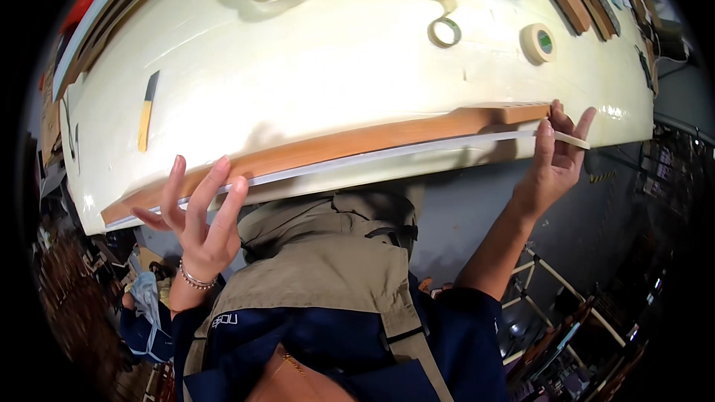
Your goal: The person applies masking tape to a wooden guitar neck on a workbench. They use a utility knife to cut the tape and smooth it down with their fingers. The person repeatedly aligns the neck, applies tape, and trims the edges, occasionally lifting the neck to inspect the work.
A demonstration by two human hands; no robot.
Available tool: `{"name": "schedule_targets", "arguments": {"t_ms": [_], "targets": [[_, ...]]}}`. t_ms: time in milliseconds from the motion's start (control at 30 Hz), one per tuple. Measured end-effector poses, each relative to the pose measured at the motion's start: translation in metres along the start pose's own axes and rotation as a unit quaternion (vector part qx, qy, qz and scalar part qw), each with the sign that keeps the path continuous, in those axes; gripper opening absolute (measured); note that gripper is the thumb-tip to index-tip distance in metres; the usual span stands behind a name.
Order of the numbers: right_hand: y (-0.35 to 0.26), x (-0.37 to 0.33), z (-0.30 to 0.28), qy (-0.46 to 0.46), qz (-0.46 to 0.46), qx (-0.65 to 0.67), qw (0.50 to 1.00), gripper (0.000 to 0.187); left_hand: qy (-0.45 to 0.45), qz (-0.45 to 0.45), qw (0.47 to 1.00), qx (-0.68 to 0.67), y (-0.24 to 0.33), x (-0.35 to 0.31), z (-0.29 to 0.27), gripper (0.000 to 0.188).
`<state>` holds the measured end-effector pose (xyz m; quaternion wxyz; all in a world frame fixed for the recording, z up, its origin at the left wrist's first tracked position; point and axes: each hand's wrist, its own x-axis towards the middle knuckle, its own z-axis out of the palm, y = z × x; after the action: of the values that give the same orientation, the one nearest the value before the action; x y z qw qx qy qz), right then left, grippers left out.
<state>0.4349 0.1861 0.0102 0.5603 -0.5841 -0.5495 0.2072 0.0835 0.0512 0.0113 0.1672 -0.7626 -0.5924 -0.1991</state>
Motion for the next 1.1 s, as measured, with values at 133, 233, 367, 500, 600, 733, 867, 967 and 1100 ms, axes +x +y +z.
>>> {"name": "schedule_targets", "arguments": {"t_ms": [133,233,367,500,600,733,867,967,1100], "targets": [[-0.005,-0.001,0.002,-0.002,0.003,-0.009,1.0,0.061,-0.013,0.003,1.0,-0.006,0.018,0.017,0.005,0.029],[-0.005,-0.002,0.003,0.001,0.006,0.018,1.0,0.063,-0.032,-0.005,0.999,-0.01,0.035,0.03,0.005,0.027],[-0.006,-0.002,0.004,0.003,0.014,0.035,0.999,0.065,-0.031,0.011,0.999,-0.011,0.053,0.049,0.01,0.029],[-0.009,-0.004,0.007,0.007,0.015,0.037,0.999,0.067,0.001,0.046,0.999,0.002,0.069,0.063,0.024,0.04],[-0.01,-0.004,0.006,0.006,0.02,0.029,0.999,0.068,-0.008,0.056,0.998,0.003,0.084,0.075,0.027,0.048],[-0.007,-0.005,0.005,0.014,0.02,0.036,0.999,0.069,0.007,0.073,0.997,-0.018,0.099,0.088,0.037,0.05],[-0.004,-0.006,0.008,0.015,0.009,0.013,1.0,0.07,-0.056,0.08,0.991,-0.094,0.114,0.103,0.036,0.052],[-0.001,-0.007,0.013,0.024,-0.016,0.03,0.999,0.067,-0.073,0.094,0.988,-0.094,0.117,0.111,0.034,0.053],[-0.008,-0.019,0.032,0.015,-0.062,0.018,0.998,0.064,-0.092,0.111,0.985,-0.095,0.085,0.104,0.019,0.054]]}}
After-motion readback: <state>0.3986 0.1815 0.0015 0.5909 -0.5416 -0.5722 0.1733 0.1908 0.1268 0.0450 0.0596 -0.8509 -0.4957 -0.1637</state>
